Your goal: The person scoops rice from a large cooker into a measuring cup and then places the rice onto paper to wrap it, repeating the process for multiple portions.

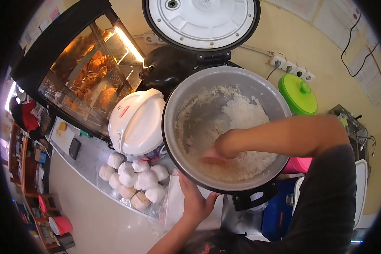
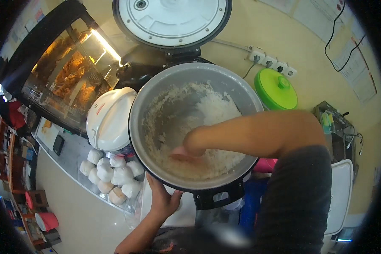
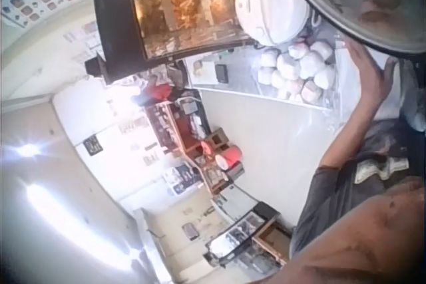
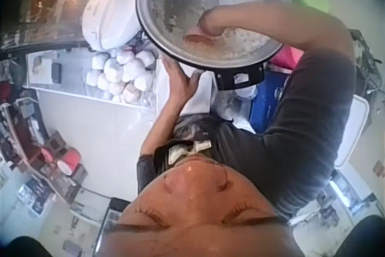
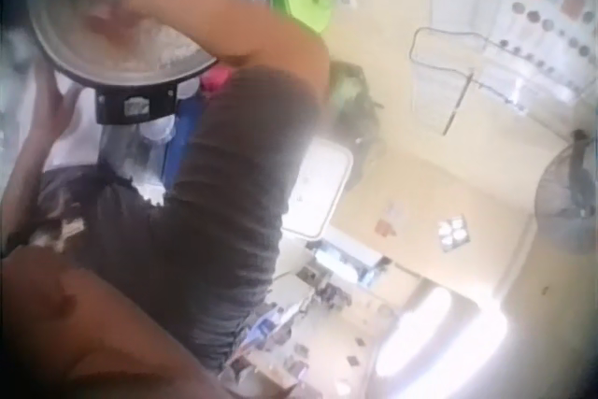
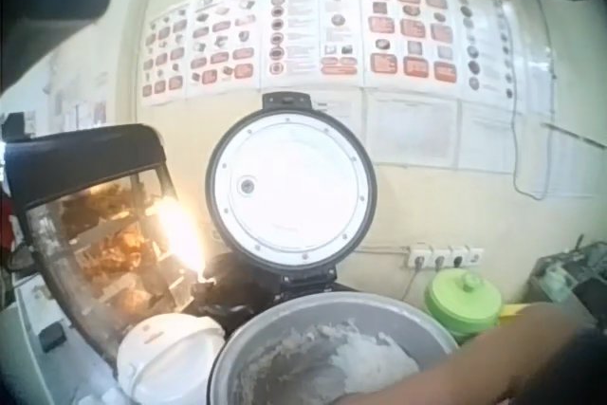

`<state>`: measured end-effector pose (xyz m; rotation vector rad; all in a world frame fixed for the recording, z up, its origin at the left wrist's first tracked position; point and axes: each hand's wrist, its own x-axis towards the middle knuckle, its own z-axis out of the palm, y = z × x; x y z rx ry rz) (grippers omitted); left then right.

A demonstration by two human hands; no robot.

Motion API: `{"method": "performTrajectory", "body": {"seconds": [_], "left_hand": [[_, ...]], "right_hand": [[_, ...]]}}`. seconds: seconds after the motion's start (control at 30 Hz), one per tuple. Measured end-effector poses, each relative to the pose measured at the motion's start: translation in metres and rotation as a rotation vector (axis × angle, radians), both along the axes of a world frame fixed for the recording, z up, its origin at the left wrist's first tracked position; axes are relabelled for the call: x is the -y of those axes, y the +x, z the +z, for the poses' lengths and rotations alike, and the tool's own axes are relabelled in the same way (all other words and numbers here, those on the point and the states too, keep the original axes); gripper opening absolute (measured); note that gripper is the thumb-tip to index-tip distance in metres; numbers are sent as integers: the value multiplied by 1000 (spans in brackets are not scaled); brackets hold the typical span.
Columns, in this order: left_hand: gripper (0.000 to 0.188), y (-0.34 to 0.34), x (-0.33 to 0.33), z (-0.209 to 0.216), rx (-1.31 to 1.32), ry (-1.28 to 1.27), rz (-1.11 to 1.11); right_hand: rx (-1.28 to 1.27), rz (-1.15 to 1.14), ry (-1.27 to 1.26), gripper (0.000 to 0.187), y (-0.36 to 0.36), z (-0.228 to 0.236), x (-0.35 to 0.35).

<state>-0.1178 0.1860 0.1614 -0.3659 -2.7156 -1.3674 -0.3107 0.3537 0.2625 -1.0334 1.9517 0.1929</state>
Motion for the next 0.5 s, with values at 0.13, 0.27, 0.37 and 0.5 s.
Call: {"method": "performTrajectory", "body": {"seconds": [0.13,0.27,0.37,0.5], "left_hand": [[132,-5,-4,9,17,38,26],[129,-2,-5,16,-7,75,32],[126,0,-4,13,34,102,25],[121,0,16,22,-8,109,32]], "right_hand": [[20,-93,44,36,11,5,-6],[45,-290,126,33,23,46,-19],[54,-450,224,31,25,76,-37],[94,-382,339,32,-19,20,-38]]}}
